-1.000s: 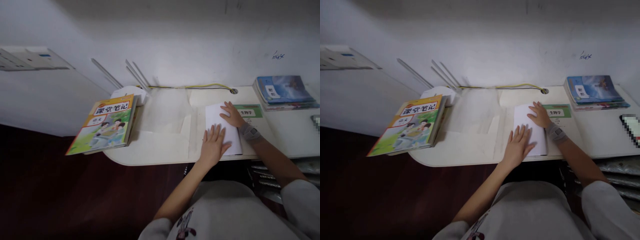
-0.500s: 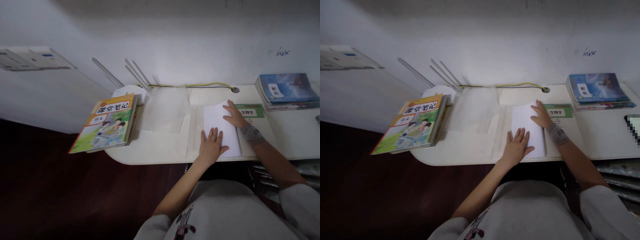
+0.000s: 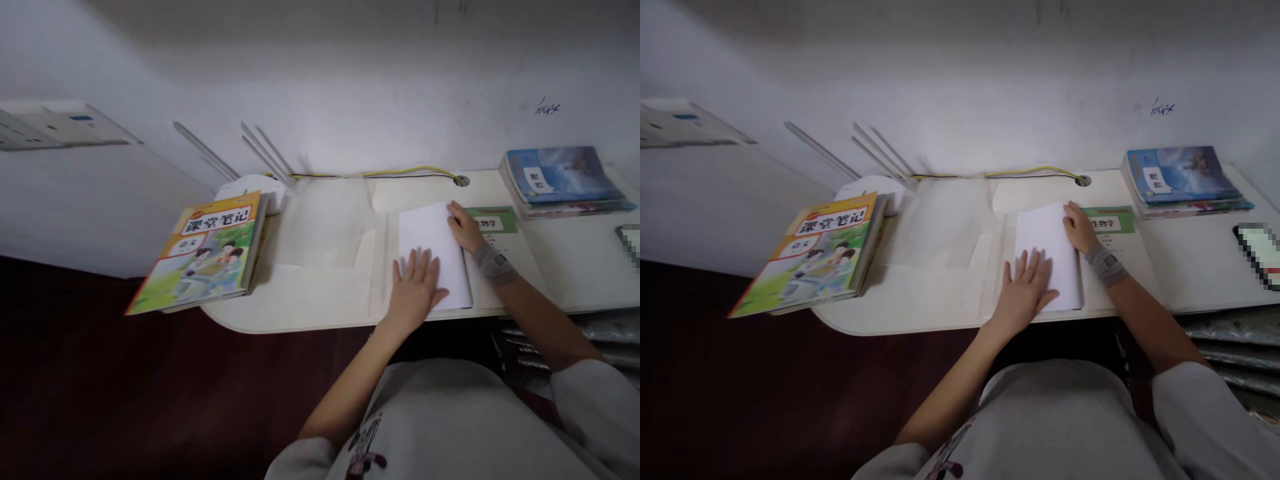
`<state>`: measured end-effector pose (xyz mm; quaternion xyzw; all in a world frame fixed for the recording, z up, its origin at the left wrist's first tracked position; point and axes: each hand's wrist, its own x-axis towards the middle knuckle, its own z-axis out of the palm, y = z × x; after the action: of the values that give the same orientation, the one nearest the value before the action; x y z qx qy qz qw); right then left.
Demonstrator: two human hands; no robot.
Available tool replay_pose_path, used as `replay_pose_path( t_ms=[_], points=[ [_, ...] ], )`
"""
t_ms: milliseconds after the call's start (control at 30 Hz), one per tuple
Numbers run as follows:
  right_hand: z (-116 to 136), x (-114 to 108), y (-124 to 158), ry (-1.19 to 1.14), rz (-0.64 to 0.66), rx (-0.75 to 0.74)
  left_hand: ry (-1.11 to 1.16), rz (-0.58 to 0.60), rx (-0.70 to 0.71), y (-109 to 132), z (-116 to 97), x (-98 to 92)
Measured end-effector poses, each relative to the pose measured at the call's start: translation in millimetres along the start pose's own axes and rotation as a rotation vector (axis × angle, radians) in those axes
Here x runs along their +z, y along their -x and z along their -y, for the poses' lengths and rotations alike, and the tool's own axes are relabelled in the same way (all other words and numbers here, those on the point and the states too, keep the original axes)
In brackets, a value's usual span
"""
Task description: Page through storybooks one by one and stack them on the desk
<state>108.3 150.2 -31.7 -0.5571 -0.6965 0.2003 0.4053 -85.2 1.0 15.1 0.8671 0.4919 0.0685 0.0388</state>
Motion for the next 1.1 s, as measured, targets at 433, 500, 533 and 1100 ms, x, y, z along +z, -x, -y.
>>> replay_pose_path(
  t_ms=[433,500,533,1100],
  points=[
    [4,-10,22,0.1,0.122,-0.093,-0.049,0.015,0.339,13,-8,11.9],
    [7,-10,28,0.159,0.158,-0.111,-0.058,0.011,0.319,16,-9,14.1],
    [9,-10,30,0.188,0.176,-0.121,-0.062,0.007,0.31,17,-9,14.9],
    [33,-9,36,0.585,0.407,-0.328,-0.091,-0.034,0.219,28,0,24.9]
  ],
)
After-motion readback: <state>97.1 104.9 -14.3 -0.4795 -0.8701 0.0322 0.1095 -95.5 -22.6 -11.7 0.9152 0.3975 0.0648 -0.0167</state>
